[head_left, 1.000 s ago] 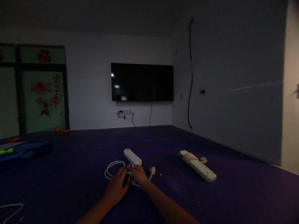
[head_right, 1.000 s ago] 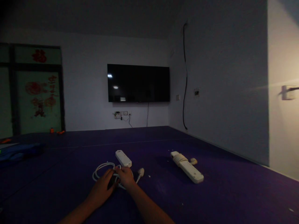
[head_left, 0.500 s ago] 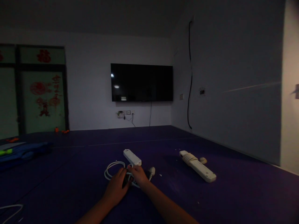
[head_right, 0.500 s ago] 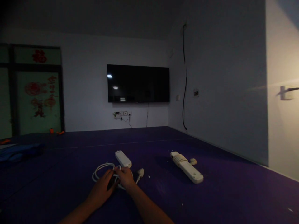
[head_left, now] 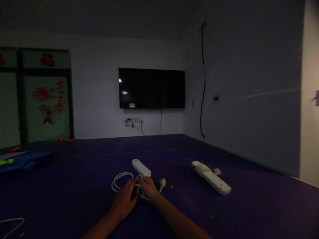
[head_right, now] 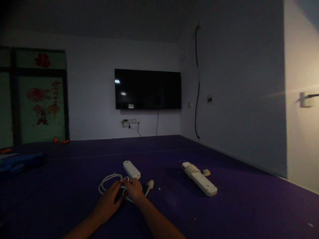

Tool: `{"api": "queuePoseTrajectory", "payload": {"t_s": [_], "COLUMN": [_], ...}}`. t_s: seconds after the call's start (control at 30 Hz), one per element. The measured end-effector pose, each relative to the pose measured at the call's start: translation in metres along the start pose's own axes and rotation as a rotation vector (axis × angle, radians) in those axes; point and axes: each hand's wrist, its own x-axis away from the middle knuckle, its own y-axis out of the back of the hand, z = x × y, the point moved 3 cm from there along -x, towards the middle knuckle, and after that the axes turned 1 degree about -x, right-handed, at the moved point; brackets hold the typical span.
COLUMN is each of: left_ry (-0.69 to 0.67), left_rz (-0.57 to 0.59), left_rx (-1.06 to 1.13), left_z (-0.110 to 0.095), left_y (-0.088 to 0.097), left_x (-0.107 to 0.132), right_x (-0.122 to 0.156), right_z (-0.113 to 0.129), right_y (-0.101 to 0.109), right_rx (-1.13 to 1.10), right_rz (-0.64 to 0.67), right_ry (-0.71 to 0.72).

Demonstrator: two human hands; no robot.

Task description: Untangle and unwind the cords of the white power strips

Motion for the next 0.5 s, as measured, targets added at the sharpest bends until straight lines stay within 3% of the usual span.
{"api": "queuePoseTrajectory", "payload": {"t_s": [0.5], "left_ry": [-0.012], "left_rz": [-0.025], "left_rx": [-0.008], "left_z": [-0.0029], "left_y": [0.0027], "left_x": [-0.0002], "right_x": [0.0037], "right_z": [0.0045], "right_y": [0.0019], "right_rx": [-0.002], "right_rz": [-0.022], "right_ry": [0.008]}}
